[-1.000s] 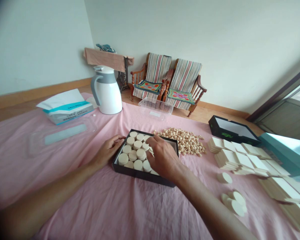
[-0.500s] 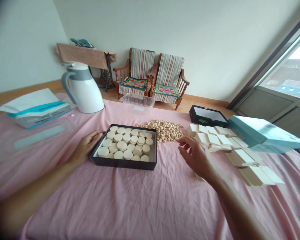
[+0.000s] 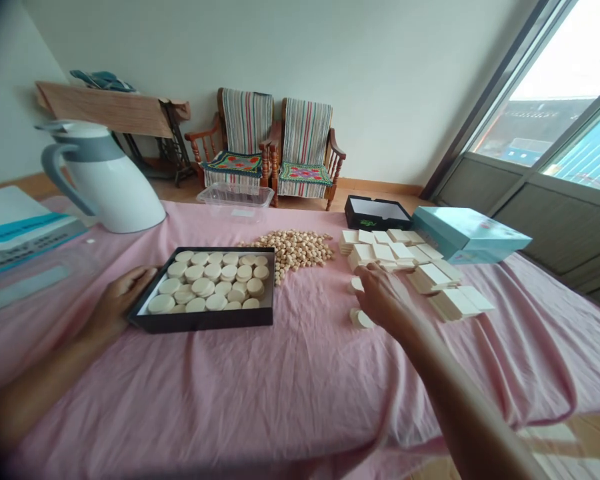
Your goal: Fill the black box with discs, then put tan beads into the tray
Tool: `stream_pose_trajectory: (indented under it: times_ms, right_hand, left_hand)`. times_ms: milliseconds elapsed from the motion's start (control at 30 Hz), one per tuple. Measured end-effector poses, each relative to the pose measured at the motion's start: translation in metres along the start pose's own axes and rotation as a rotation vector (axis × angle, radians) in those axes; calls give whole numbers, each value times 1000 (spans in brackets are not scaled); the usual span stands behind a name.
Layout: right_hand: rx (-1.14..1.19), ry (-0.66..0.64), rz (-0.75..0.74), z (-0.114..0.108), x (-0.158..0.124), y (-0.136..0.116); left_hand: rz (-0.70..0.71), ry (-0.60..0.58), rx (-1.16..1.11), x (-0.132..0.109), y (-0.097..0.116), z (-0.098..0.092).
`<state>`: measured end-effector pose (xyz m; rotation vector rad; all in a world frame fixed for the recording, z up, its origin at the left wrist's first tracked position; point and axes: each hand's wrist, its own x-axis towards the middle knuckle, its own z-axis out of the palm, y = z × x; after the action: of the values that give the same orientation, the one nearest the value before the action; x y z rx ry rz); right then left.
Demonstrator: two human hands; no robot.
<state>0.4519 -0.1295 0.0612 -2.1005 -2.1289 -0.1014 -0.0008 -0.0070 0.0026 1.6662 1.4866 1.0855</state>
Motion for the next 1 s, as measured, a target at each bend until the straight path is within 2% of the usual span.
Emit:
stream_pose_trajectory:
  times_ms: [100, 200, 267, 400, 600, 700, 833, 1000]
  right_hand:
    - [-36, 54, 7, -3, 11, -14]
    - [164, 117, -52, -6, 19, -42]
    - [324, 122, -164, -10, 22, -67]
    - [416, 43, -368, -15, 34, -120]
    - [292, -93, -518, -5, 66, -175]
    - [210, -135, -540, 1, 76, -190]
    - [150, -187, -525, 8, 79, -198]
    - [254, -186, -495, 12, 84, -194]
  left_hand:
    - [2, 9, -17, -2, 3, 1]
    - [11, -5, -35, -3, 5, 1]
    - [21, -13, -37, -4, 5, 1]
    - [31, -15, -47, -3, 3, 2]
    - [63, -23, -78, -5, 4, 1]
    - [59, -43, -103, -6, 5, 0]
    - [58, -70, -134, -6, 5, 0]
    - [65, -82, -144, -4, 2, -1]
